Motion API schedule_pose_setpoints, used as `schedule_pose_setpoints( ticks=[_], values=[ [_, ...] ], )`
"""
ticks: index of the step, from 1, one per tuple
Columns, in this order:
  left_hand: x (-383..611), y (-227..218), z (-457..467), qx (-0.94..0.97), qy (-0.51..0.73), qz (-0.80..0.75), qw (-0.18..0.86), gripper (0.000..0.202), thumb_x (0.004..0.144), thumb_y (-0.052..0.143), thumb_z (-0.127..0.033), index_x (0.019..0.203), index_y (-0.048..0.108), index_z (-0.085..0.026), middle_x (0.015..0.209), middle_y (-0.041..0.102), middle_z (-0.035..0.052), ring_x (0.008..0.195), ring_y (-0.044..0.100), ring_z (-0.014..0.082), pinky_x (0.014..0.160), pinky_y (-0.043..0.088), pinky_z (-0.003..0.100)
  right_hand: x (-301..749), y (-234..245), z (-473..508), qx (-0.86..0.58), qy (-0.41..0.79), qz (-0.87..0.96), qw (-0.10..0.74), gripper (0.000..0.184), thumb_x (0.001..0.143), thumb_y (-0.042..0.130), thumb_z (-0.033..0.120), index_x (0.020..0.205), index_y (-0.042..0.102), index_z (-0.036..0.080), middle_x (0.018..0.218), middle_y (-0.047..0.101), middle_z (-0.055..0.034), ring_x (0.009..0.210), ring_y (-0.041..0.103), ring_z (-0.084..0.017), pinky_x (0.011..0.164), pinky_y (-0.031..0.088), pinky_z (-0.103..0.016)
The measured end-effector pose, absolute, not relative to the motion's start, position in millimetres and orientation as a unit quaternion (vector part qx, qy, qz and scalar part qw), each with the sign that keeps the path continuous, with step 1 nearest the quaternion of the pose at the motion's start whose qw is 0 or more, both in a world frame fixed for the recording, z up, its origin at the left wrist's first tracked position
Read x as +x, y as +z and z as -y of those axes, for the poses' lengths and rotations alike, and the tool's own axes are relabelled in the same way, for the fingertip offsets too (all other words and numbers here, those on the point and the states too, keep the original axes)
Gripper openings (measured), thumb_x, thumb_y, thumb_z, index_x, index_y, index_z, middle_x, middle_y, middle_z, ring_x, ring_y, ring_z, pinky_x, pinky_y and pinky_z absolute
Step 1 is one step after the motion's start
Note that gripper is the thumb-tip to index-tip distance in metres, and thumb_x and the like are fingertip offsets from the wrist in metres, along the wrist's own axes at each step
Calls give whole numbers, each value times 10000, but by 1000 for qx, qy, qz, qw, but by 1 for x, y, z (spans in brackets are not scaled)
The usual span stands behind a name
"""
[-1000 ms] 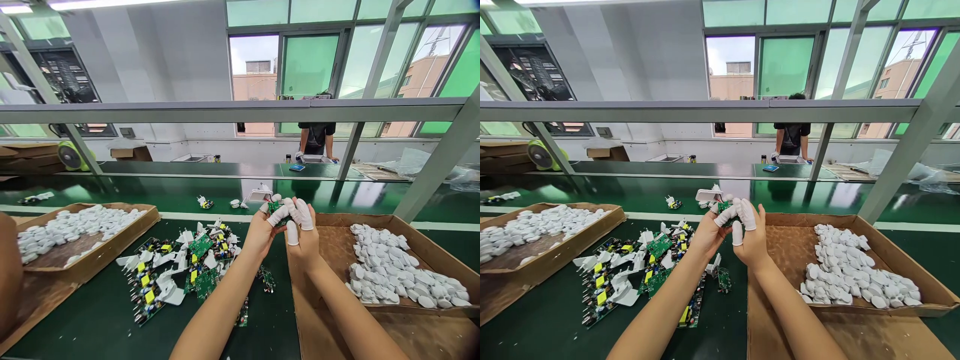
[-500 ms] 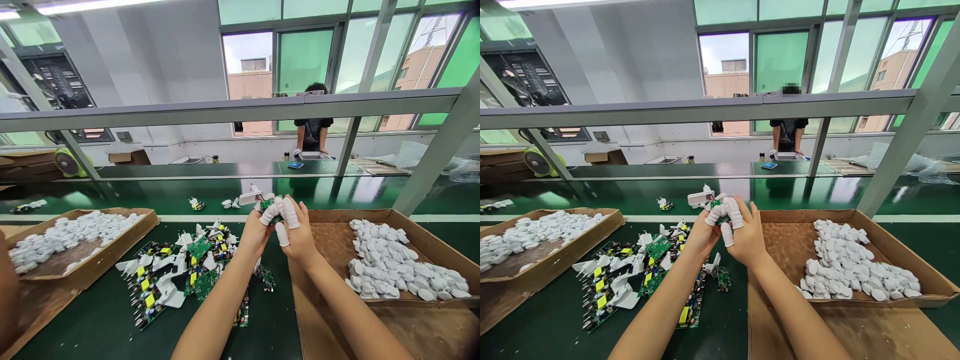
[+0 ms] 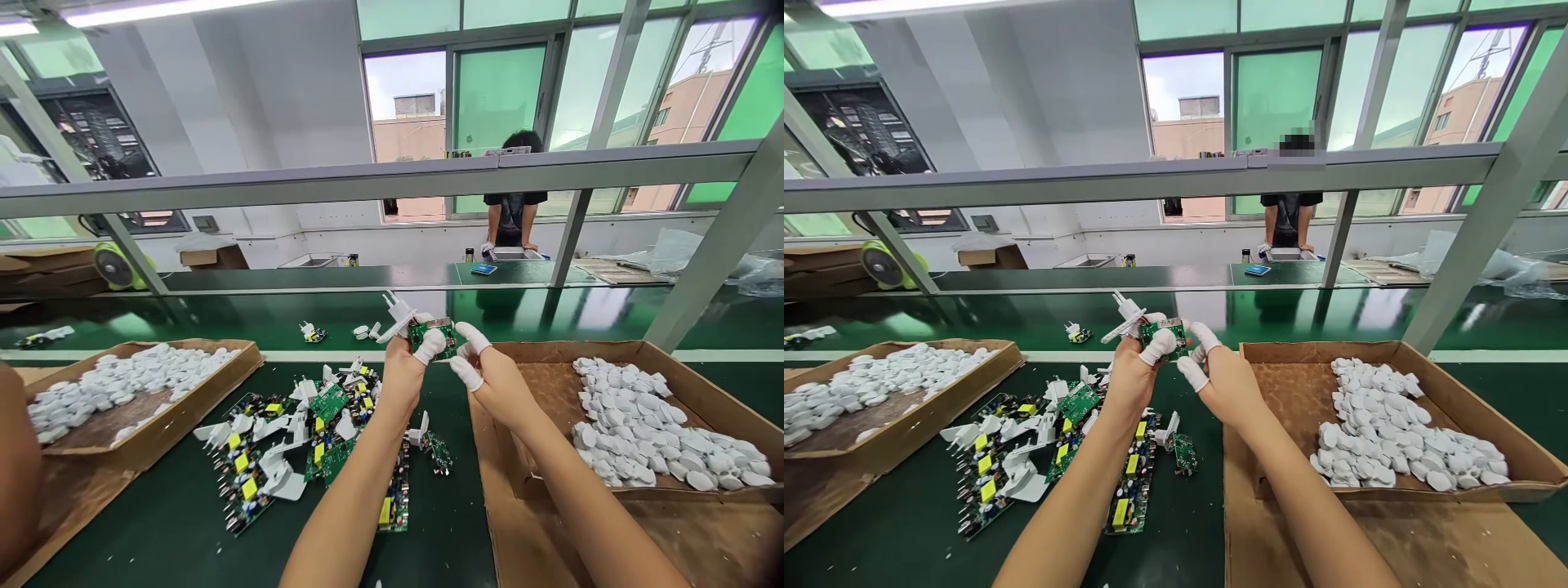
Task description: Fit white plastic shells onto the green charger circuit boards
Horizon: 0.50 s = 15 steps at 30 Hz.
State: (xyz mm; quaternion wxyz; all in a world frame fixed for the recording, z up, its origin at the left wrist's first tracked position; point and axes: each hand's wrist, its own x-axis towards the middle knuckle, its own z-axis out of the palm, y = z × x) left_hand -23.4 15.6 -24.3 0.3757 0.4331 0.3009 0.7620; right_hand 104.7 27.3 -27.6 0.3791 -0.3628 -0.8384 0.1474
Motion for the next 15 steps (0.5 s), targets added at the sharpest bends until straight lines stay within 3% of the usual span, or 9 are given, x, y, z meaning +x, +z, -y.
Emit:
schedule_pose_setpoints(
  ticks=[5, 9, 15],
  values=[
    [-23, -28, -12, 449, 748, -310, 379, 244, 622, 654, -215, 851, 573, -186, 858, 582, 1, 804, 532, 132, 760, 414, 216, 98, -26, -19, -374, 142, 856, 327, 551, 810, 346, 322, 1287, 216, 79, 726, 592, -67, 638, 544, -200, 583, 397, -266],
    [-22, -33, -9, 474, 705, -335, 407, 340, 653, 639, -270, 973, 545, -205, 968, 566, 17, 943, 497, 152, 856, 359, 215, 94, -26, -12, -423, 89, 850, 301, 508, 817, 336, 305, 1255, 280, 54, 724, 595, -102, 629, 538, -226, 548, 368, -273],
    [-19, -26, -1, 486, 732, -396, 267, 240, 701, 580, -326, 882, 540, -174, 709, 557, -3, 795, 520, 135, 800, 381, 230, 93, -26, -9, -383, 85, 856, 337, 496, 827, 307, 326, 1259, 268, 86, 664, 551, -63, 561, 483, -192, 506, 332, -258]
  ],
)
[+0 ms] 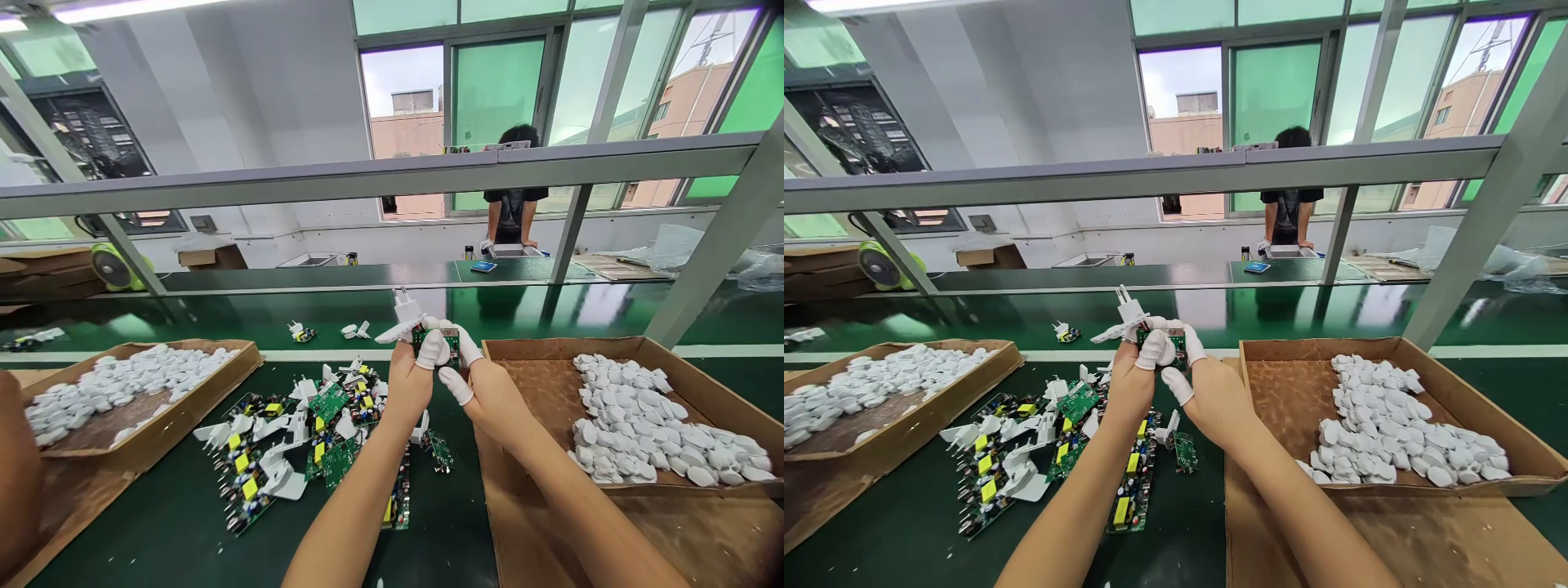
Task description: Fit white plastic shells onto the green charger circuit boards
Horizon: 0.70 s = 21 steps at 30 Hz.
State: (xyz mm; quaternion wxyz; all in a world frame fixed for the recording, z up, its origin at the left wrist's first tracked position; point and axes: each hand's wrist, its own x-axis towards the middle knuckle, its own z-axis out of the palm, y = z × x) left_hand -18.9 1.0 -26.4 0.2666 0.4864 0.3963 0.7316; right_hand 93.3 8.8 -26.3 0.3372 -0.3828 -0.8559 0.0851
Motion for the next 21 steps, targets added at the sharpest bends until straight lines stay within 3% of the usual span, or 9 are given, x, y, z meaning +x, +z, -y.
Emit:
schedule_pose_setpoints(
  ticks=[4, 9, 12, 16, 21],
  values=[
    [-15, -25, 2, 499, 720, -408, 256, 270, 733, 515, -407, 861, 518, -170, 717, 563, -2, 720, 523, 125, 729, 411, 239, 98, -26, -11, -355, 146, 842, 379, 509, 814, 337, 383, 1232, 281, 98, 648, 501, -35, 530, 437, -160, 497, 328, -252],
    [-10, -32, 1, 512, 729, -331, 313, 379, 759, 445, -481, 958, 547, -175, 990, 563, 39, 1010, 469, 166, 922, 328, 266, 101, -27, -14, -278, 258, 823, 423, 443, 809, 379, 398, 1148, 300, 124, 759, 498, -49, 642, 467, -156, 594, 377, -274],
    [-6, -34, 4, 513, 729, -324, 317, 386, 784, 415, -467, 1015, 548, -187, 1072, 540, 36, 1050, 451, 172, 949, 311, 273, 101, -28, -16, -187, 346, 805, 445, 447, 797, 409, 447, 1121, 313, 154, 845, 474, -54, 736, 473, -153, 646, 393, -270],
    [1, -35, 8, 561, 693, -347, 291, 418, 789, 387, -478, 1036, 560, -188, 1067, 557, 44, 1019, 483, 189, 861, 399, 259, 97, -32, -17, -180, 418, 752, 477, 363, 794, 411, 491, 958, 416, 166, 624, 396, 23, 528, 416, -103, 526, 373, -234],
    [4, -41, 4, 589, 688, -356, 228, 425, 819, 336, -454, 1054, 554, -175, 1050, 568, 51, 1037, 473, 191, 896, 377, 266, 95, -32, -17, -187, 445, 725, 492, 359, 801, 395, 507, 878, 454, 161, 598, 383, 27, 457, 354, -78, 439, 317, -210]
  ],
)
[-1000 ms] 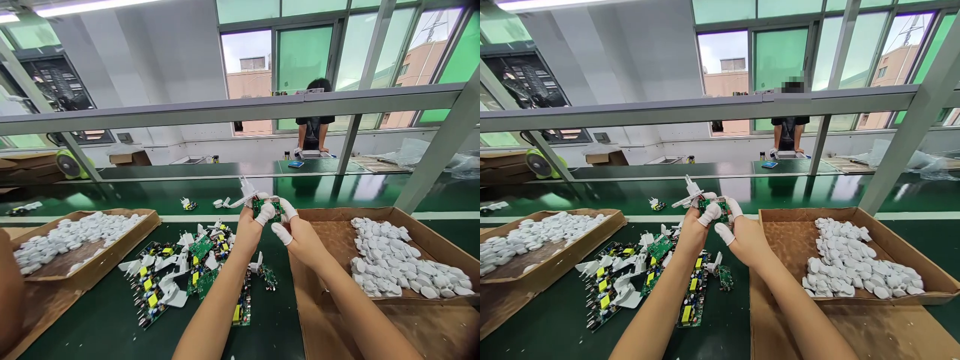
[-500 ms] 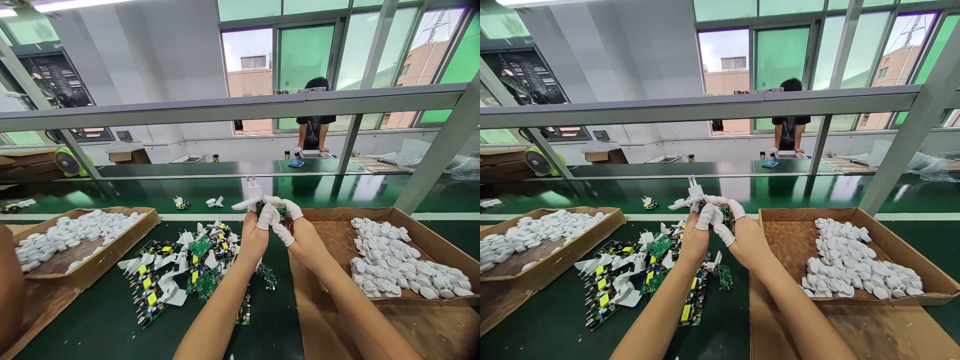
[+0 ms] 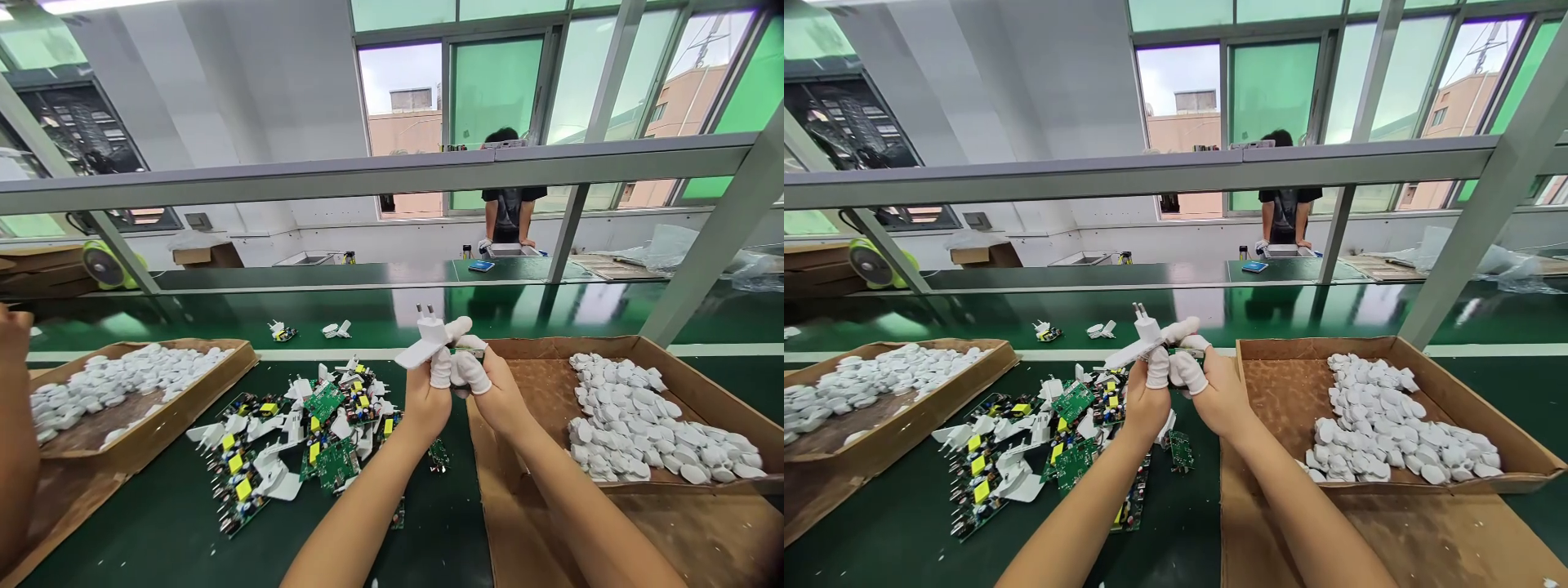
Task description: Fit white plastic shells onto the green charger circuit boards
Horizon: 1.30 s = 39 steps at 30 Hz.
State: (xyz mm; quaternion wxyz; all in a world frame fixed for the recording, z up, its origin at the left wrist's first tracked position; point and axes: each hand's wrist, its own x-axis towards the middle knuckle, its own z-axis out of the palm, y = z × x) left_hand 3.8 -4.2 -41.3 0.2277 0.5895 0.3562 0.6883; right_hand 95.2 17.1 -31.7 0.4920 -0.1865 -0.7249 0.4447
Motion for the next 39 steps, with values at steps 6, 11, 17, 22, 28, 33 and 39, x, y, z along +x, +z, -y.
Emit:
schedule_pose_setpoints(
  ticks=[6, 11, 17, 22, 28, 33, 39],
  values=[
    [-1, -38, 3, 571, 683, -368, 270, 507, 788, 336, -524, 1135, 476, -184, 1128, 514, 53, 1105, 410, 207, 940, 340, 294, 97, -30, -18, -150, 480, 720, 479, 401, 823, 320, 525, 966, 452, 175, 657, 428, 6, 508, 363, -90, 448, 324, -207],
    [-9, -28, 3, 675, 556, -390, 289, 555, 750, 479, -451, 1220, 365, -178, 1274, 363, 59, 1199, 274, 214, 1021, 209, 312, 97, -31, -20, -226, 472, 668, 529, 439, 796, 334, 555, 892, 483, 154, 628, 420, 1, 472, 328, -90, 387, 308, -202],
    [-24, -27, 4, 754, 475, -365, 269, 532, 774, 451, -421, 1239, 351, -183, 1312, 311, 54, 1232, 210, 206, 1045, 145, 311, 100, -30, -18, -240, 428, 685, 539, 418, 804, 336, 533, 785, 506, 152, 535, 347, 30, 414, 271, -76, 389, 293, -212],
    [-26, -24, 5, 748, 472, -355, 304, 560, 774, 403, -486, 1236, 363, -172, 1320, 297, 54, 1235, 202, 209, 1046, 140, 314, 100, -30, -19, -246, 431, 683, 536, 434, 809, 316, 538, 808, 511, 150, 582, 405, 5, 473, 347, -92, 394, 301, -201],
    [-17, -32, 0, 694, 531, -356, 332, 534, 766, 429, -479, 1204, 417, -174, 1295, 343, 53, 1236, 199, 211, 1049, 119, 327, 104, -25, -19, -259, 422, 699, 516, 436, 802, 329, 540, 759, 512, 147, 621, 446, -11, 477, 345, -87, 402, 313, -204],
    [-17, -38, -3, 661, 566, -289, 400, 548, 765, 399, -517, 1191, 434, -175, 1281, 366, 48, 1207, 273, 204, 1040, 167, 307, 105, -23, -20, -274, 438, 690, 506, 449, 797, 319, 554, 738, 509, 151, 566, 397, 1, 459, 330, -87, 368, 287, -197],
    [-19, -37, -1, 697, 533, -349, 327, 501, 785, 424, -438, 1211, 408, -176, 1302, 331, 47, 1241, 189, 191, 1054, 89, 302, 106, -21, -19, -285, 442, 690, 497, 459, 771, 336, 570, 746, 516, 148, 558, 379, 8, 455, 321, -86, 367, 282, -197]
  ],
)
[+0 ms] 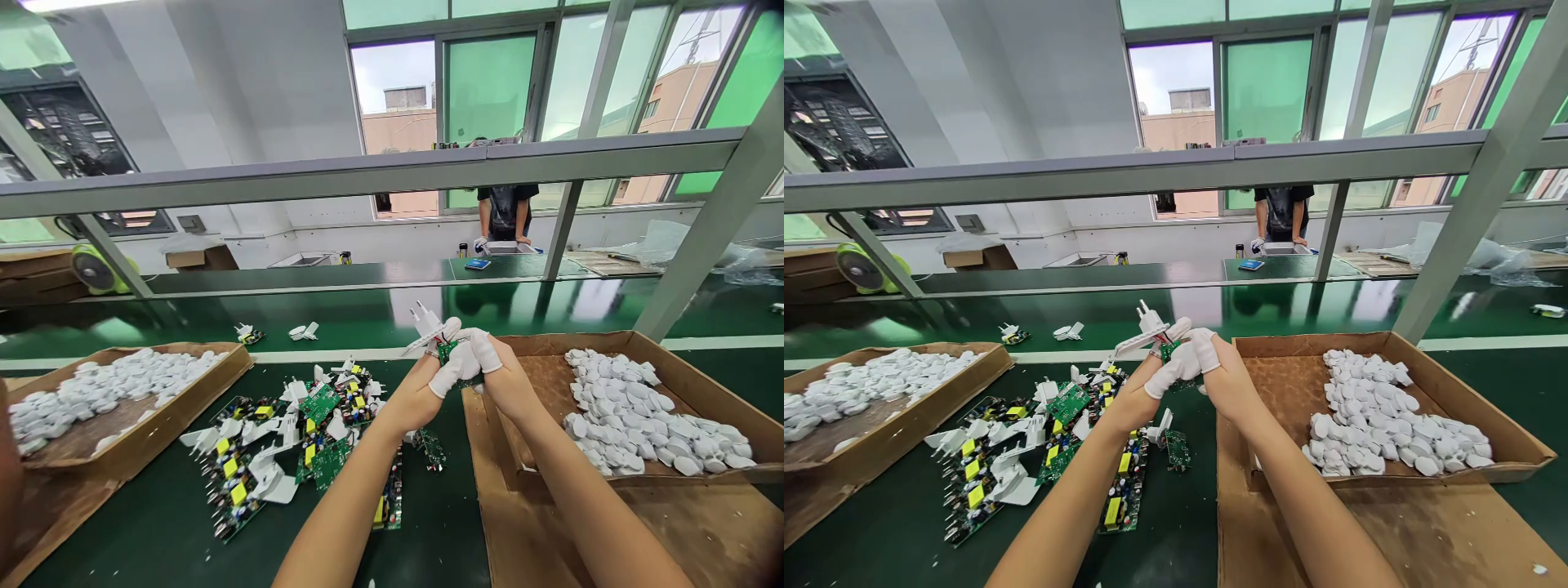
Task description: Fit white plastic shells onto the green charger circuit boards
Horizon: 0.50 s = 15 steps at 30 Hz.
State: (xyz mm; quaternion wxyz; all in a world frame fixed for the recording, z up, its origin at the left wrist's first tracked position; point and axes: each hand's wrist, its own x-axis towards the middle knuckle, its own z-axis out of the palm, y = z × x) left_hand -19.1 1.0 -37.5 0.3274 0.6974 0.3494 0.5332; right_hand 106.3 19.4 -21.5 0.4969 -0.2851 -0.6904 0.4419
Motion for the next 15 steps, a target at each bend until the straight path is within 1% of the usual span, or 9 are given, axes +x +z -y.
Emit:
schedule_pose_setpoints(
  ticks=[3, 6, 8, 11, 13, 15],
  values=[
    [-20, -41, -3, 688, 541, -304, 375, 549, 777, 393, -496, 1226, 383, -180, 1313, 311, 42, 1242, 186, 190, 1054, 99, 290, 108, -21, -19, -318, 478, 668, 473, 458, 760, 334, 576, 778, 513, 155, 558, 354, 15, 466, 333, -91, 342, 261, -177],
    [-14, -43, -7, 663, 564, -289, 399, 563, 783, 357, -517, 1233, 358, -178, 1321, 293, 47, 1232, 215, 185, 1047, 136, 286, 107, -23, -21, -332, 466, 662, 483, 456, 741, 347, 583, 756, 494, 152, 575, 365, 11, 478, 341, -91, 345, 275, -175],
    [-8, -41, -7, 641, 573, -311, 405, 562, 771, 413, -492, 1234, 342, -180, 1316, 299, 56, 1221, 240, 190, 1039, 163, 299, 105, -23, -23, -339, 454, 662, 492, 453, 724, 359, 593, 715, 467, 153, 584, 376, 9, 478, 340, -87, 353, 289, -181],
    [0, -35, -7, 626, 573, -334, 410, 645, 673, 559, -484, 1200, 376, -160, 1274, 361, 86, 1202, 270, 233, 1012, 228, 324, 104, -23, -24, -340, 458, 663, 485, 453, 710, 365, 614, 667, 410, 166, 570, 365, 20, 454, 322, -77, 357, 286, -189],
    [1, -32, -6, 633, 568, -336, 405, 690, 614, 609, -492, 1173, 404, -143, 1243, 396, 106, 1193, 277, 265, 992, 262, 342, 106, -23, -22, -341, 463, 671, 468, 452, 721, 350, 618, 646, 377, 173, 554, 352, 30, 438, 318, -73, 366, 283, -196],
    [-1, -31, -6, 638, 566, -334, 400, 714, 585, 628, -496, 1162, 413, -135, 1223, 416, 116, 1185, 284, 282, 983, 273, 356, 108, -21, -20, -346, 455, 686, 450, 448, 746, 327, 610, 642, 361, 176, 545, 350, 34, 438, 328, -75, 383, 282, -204]
  ],
)
